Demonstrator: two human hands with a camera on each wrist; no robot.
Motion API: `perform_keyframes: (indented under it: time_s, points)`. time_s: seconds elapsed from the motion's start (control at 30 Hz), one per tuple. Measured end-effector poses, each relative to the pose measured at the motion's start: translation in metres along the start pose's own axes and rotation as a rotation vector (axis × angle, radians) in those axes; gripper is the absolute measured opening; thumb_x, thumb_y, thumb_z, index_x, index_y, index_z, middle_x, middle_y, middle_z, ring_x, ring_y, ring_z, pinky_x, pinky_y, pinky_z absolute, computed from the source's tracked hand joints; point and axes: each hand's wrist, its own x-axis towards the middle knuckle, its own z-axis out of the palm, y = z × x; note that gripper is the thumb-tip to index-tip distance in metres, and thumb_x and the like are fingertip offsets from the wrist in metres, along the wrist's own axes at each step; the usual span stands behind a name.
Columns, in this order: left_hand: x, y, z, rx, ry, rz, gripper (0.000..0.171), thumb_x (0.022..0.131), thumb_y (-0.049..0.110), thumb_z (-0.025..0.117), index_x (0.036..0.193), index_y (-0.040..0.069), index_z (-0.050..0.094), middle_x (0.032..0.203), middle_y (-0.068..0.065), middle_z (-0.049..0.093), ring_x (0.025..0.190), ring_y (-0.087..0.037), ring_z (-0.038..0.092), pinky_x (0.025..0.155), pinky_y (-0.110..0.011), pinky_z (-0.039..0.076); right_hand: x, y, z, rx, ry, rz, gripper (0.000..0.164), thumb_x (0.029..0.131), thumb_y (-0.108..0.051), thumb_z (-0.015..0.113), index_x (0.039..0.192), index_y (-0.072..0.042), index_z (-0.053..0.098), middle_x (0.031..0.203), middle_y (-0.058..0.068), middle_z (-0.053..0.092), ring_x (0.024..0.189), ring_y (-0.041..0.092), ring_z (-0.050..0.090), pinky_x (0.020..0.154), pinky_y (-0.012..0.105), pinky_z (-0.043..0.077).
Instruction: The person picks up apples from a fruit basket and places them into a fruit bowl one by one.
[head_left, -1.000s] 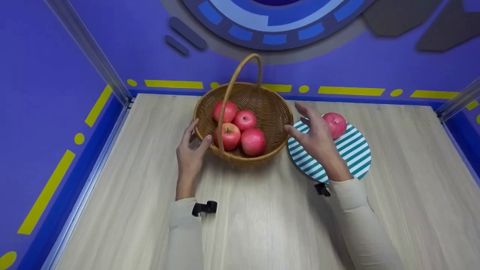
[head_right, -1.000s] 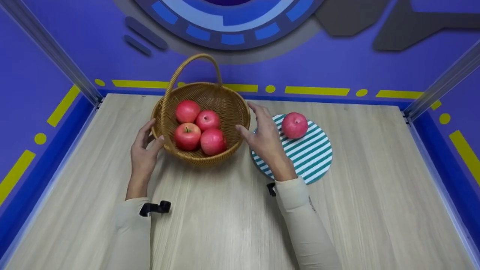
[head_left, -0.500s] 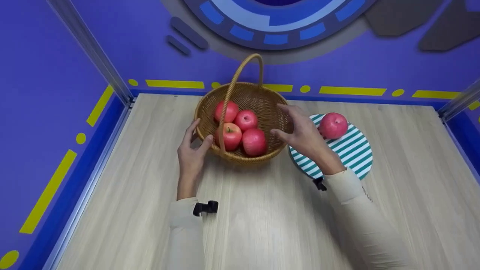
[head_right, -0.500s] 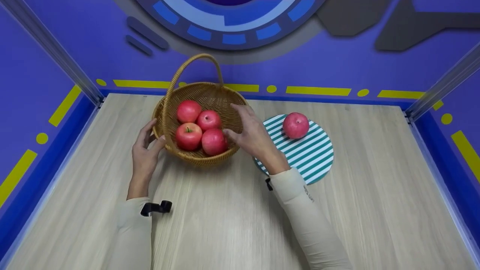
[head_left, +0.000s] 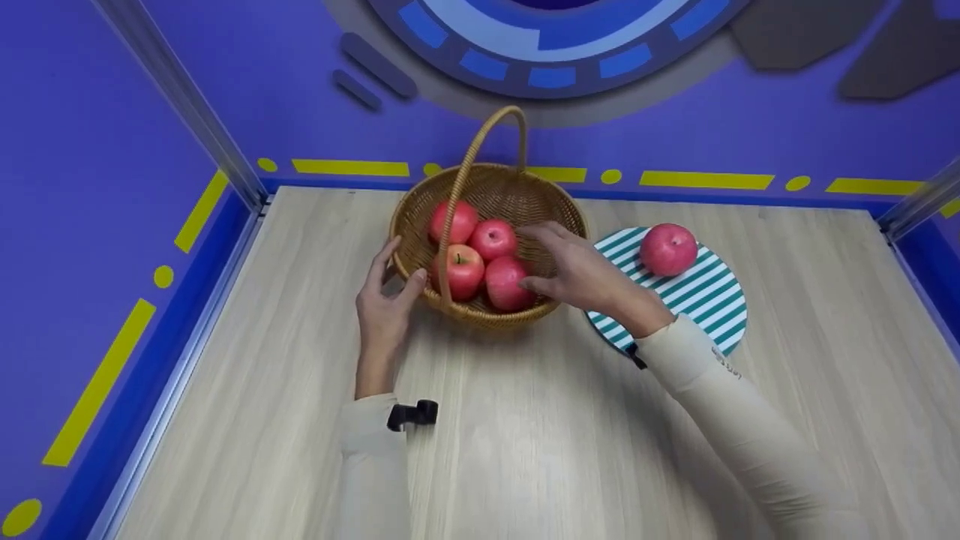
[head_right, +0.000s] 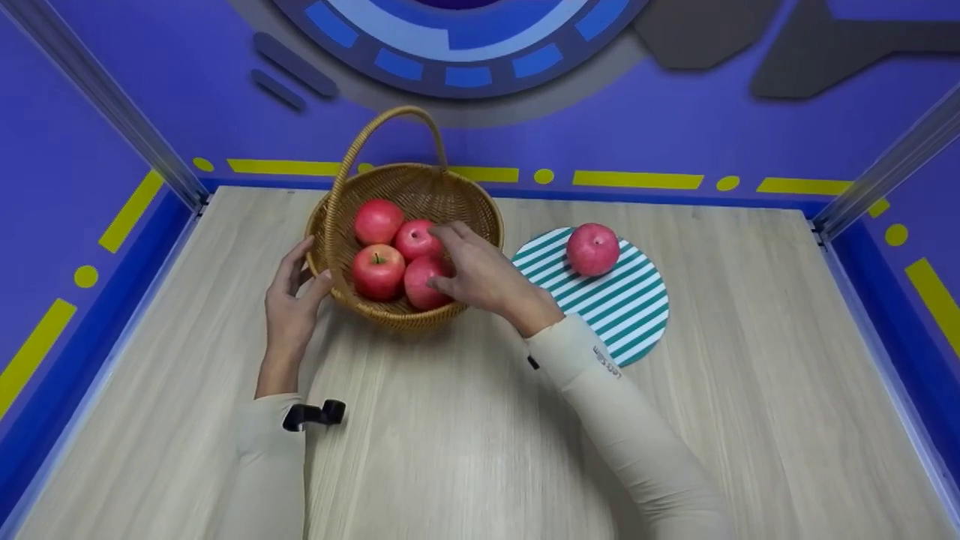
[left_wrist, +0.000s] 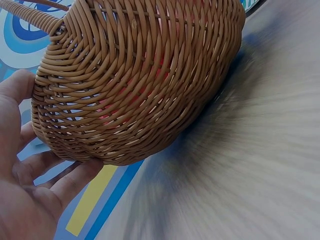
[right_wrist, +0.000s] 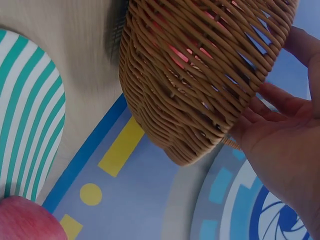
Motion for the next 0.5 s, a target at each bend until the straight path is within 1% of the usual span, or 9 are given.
perform_keyframes:
  time_s: [0.13, 0.27, 0.37, 0.5]
  points:
    - [0.001, -0.001, 0.001, -0.015, -0.002, -0.006, 0.064, 0.098, 0.033, 0.079, 0.156, 0.021, 0.056, 0.159, -0.006, 0.049, 0.138, -0.032, 0.050, 0.107, -0.053, 0.049, 0.006, 0.002, 0.004, 0.008, -0.010, -0.019, 0.074, 0.095, -0.023, 0.083, 0.158, -0.004, 0.047, 0.153, 0.016, 0.051, 0.139, 0.035, 0.051, 0.114, 0.052, 0.044]
    - [0.000, -0.001, 0.001, -0.011, 0.004, -0.016, 0.063, 0.098, 0.032, 0.079, 0.156, 0.022, 0.056, 0.159, -0.005, 0.049, 0.138, -0.031, 0.051, 0.107, -0.050, 0.050, 0.011, 0.004, 0.010, 0.002, -0.018, -0.042, 0.075, 0.095, -0.022, 0.083, 0.157, -0.001, 0.047, 0.150, 0.018, 0.054, 0.136, 0.033, 0.053, 0.114, 0.050, 0.045]
    - [-0.001, 0.000, 0.001, 0.009, 0.006, -0.013, 0.062, 0.098, 0.032, 0.079, 0.156, 0.023, 0.056, 0.159, -0.003, 0.049, 0.137, -0.029, 0.052, 0.106, -0.049, 0.051, 0.016, 0.005, 0.014, -0.012, -0.021, -0.064, 0.075, 0.094, -0.023, 0.084, 0.156, 0.002, 0.048, 0.148, 0.021, 0.055, 0.133, 0.033, 0.054, 0.113, 0.050, 0.046]
    - [0.000, 0.000, 0.001, 0.038, 0.007, -0.002, 0.063, 0.098, 0.034, 0.078, 0.156, 0.024, 0.056, 0.159, -0.003, 0.050, 0.136, -0.028, 0.053, 0.104, -0.048, 0.052, 0.020, 0.005, 0.017, -0.027, -0.023, -0.061, 0.077, 0.093, -0.025, 0.085, 0.155, 0.002, 0.049, 0.146, 0.021, 0.056, 0.131, 0.033, 0.056, 0.112, 0.050, 0.047]
